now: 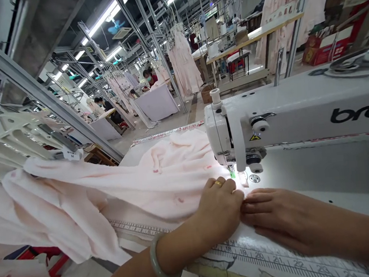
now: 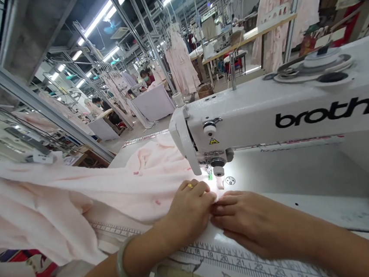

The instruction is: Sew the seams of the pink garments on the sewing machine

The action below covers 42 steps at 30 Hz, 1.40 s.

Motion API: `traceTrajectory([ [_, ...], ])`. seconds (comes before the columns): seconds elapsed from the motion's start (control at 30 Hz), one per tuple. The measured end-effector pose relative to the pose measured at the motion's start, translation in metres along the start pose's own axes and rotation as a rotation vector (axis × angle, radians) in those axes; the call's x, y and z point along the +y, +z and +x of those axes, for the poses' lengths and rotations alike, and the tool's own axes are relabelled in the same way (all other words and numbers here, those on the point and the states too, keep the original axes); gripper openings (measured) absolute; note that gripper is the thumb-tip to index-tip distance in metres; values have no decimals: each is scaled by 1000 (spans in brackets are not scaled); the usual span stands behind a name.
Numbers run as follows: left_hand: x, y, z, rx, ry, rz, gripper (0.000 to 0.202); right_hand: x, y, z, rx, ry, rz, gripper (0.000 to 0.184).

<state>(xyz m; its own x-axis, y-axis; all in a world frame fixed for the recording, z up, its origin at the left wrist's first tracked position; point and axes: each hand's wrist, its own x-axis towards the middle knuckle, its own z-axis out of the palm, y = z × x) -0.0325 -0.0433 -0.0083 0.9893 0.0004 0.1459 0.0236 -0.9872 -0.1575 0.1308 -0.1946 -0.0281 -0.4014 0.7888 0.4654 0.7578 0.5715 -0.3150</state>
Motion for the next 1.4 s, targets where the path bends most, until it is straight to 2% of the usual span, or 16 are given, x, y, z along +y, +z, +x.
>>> traceTrajectory([
  [0.13,-1,8,5,-92,-23,-41,8,2,2,-4,-10,20,32,39],
  [0.37,-12,10,14,-142,-71,-84,9,17,4,-10,55,16,-158,36],
  [0.57,-20,3,-8,-23,-80,-3,19,22,4,-10,118,-18,-173,34],
  [0.7,-24,7,-15,86,-36,-5,16,26,4,-11,88,124,-73,34],
  [0.83,-23,20,-13,147,61,-19,20,23,4,-12,28,246,13,38],
  [0.97,-23,33,-10,152,123,-52,17,18,4,-11,-3,286,77,36],
  [1.1,-28,39,-3,141,159,-48,17,19,4,-10,-24,286,66,32],
  [1.33,-33,26,4,97,142,-97,16,26,7,-15,-45,320,28,25],
  [1.4,-33,22,-1,92,115,-130,24,26,6,-15,-39,312,21,26],
])
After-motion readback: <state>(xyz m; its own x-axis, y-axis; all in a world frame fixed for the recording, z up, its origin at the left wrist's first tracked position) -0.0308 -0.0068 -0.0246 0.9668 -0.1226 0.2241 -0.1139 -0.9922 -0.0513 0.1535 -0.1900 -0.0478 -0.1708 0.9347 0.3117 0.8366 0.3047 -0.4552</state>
